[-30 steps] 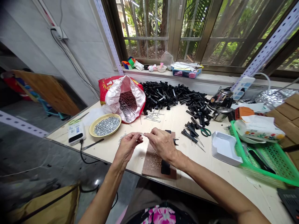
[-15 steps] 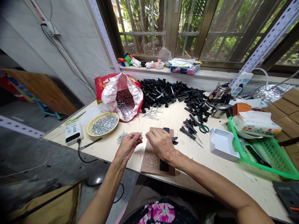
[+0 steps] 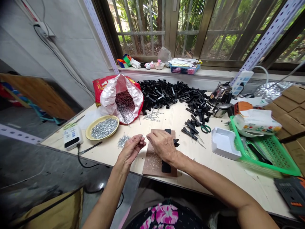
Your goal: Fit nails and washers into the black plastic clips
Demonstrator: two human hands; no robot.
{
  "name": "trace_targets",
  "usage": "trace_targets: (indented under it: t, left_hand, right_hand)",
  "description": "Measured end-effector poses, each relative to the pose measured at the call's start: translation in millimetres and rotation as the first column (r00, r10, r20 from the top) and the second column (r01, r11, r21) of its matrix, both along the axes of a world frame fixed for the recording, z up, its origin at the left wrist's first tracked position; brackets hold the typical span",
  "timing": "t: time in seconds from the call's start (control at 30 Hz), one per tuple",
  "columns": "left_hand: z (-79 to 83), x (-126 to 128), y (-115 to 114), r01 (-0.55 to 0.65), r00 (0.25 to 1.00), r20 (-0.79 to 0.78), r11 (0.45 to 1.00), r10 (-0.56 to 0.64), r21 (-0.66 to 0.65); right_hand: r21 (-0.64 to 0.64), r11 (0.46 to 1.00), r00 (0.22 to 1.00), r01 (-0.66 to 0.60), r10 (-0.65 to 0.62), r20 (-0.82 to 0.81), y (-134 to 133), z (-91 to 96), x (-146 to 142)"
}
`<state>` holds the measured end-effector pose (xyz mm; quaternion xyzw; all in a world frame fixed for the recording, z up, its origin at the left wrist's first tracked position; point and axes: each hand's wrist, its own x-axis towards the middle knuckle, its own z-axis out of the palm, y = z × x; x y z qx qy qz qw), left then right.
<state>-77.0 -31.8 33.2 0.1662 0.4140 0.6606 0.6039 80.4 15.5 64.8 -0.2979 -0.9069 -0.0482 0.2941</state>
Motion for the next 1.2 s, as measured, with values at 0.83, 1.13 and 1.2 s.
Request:
trace_targets:
  t: [0.83,1.13,1.2]
  left_hand:
    - [-2.1,3.0,-0.2,0.014,0.950,-0.310,1.000,-0.019,-0.017]
    - [-2.3,2.3,0.1,0.091,0.943,-0.315,0.993,-0.109,-0.070]
    - [-3.5,2.7,0.8,0.101,0.946,-0.301,0.992,-0.119,-0.075]
  right_hand:
    - [-0.402,0.914,0.999,-0.049,0.050,-0.010,4.3,-11.5,6.3]
    - [-0.541,0.820,0.979,-0.185,0.105,-0.176,13.2,-16.7,9.6]
    - [-0.544,0.815,0.972,-0.200,0.095,-0.216,14.6,-18.4,11.0]
